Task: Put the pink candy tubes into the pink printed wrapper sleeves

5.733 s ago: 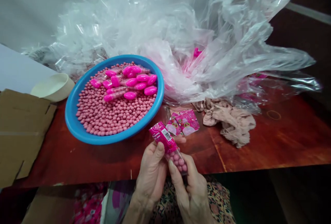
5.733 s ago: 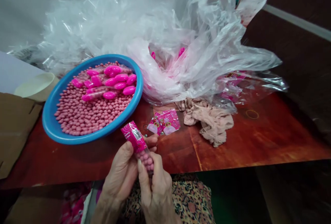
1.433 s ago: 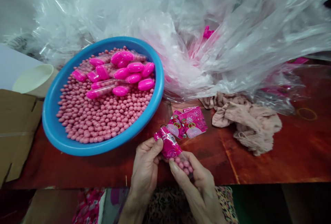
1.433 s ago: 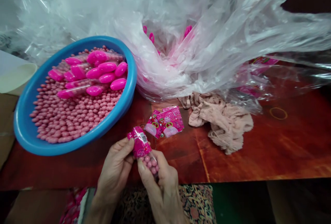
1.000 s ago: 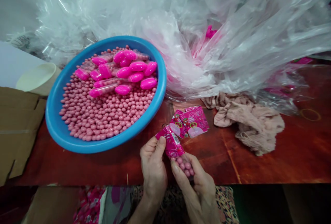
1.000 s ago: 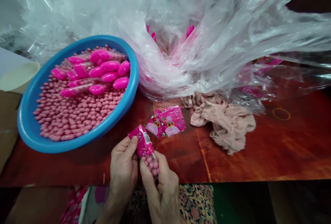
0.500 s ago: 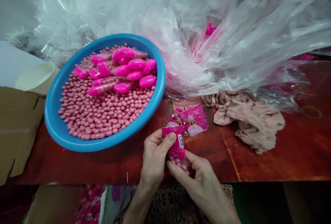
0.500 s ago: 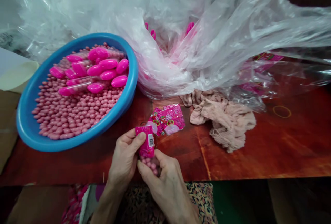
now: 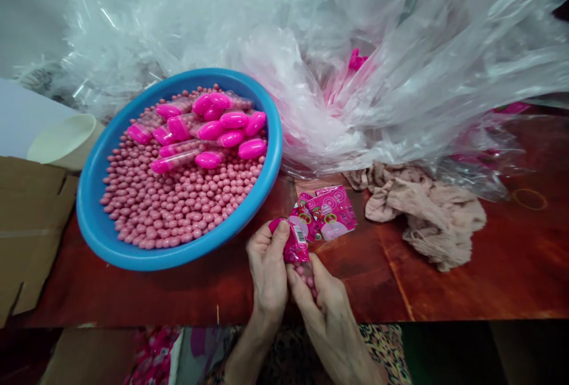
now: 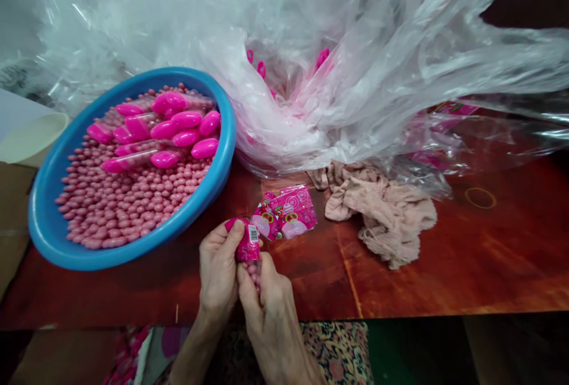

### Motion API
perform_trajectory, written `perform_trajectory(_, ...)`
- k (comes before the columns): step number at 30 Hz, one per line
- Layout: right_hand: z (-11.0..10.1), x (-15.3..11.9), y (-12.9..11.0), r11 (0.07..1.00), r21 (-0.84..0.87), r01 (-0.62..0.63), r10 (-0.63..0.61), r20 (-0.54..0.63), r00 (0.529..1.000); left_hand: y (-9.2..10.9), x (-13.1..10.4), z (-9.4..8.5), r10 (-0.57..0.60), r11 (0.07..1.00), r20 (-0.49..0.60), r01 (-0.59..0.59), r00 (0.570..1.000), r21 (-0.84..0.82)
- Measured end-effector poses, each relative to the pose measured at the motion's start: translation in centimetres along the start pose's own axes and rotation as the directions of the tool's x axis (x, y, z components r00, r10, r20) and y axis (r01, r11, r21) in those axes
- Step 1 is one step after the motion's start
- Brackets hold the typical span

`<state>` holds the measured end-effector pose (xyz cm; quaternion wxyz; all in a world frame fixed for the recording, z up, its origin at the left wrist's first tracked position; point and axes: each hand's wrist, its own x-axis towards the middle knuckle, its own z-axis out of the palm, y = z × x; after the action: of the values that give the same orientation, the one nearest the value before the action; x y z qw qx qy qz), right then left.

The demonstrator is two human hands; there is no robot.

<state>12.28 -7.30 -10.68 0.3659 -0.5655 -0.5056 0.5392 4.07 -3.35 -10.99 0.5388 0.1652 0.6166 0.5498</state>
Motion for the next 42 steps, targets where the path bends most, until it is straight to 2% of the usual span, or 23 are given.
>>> perform_trajectory(4,-0.4,-0.2,1.1,0.997,-0.056,-0.045,0.048,0.038,0.998,0.4,0.1,-0.3,-0.032,0.999,0.072,0.033,0.997,-0.016)
perform_trajectory(11,-1.2,0.8,0.3,0.991,0.109,-0.081,0.066,0.130,0.989,1.1,0.5,-0.4,-0.005,1.000,0.154,0.006,0.988,-0.008)
perform_trajectory(19,-0.5,0.4,0.5,0.999,0.021,-0.035,0.033,0.112,0.993,1.1,0.4,0.0,0.016,0.999,0.063,-0.019,0.998,0.046)
perform_trajectory(24,-0.7,0.7,0.6,0.994,0.075,-0.076,0.064,0.151,0.987,0.9,0.5,0.1,0.040,0.998,0.027,-0.041,0.999,0.055)
perform_trajectory(29,-1.0,1.1,0.4,0.992,0.110,-0.066,0.043,0.199,0.979,1.0,0.7,0.0,0.014,1.000,0.065,-0.014,0.998,0.009)
perform_trajectory(36,-1.8,1.3,0.1,0.996,0.065,-0.062,0.047,0.214,0.976,2.1,1.5,-0.4,-0.098,0.995,0.193,0.101,0.976,-0.004)
perform_trajectory(39,-1.7,1.2,0.2,0.991,0.079,-0.104,0.082,0.239,0.968,2.1,1.5,-0.4,-0.119,0.993,0.169,0.119,0.978,0.010)
perform_trajectory(42,-1.2,1.2,0.5,0.982,0.120,-0.145,0.117,0.214,0.970,1.7,1.3,-0.1,-0.069,0.998,0.091,0.068,0.993,0.005)
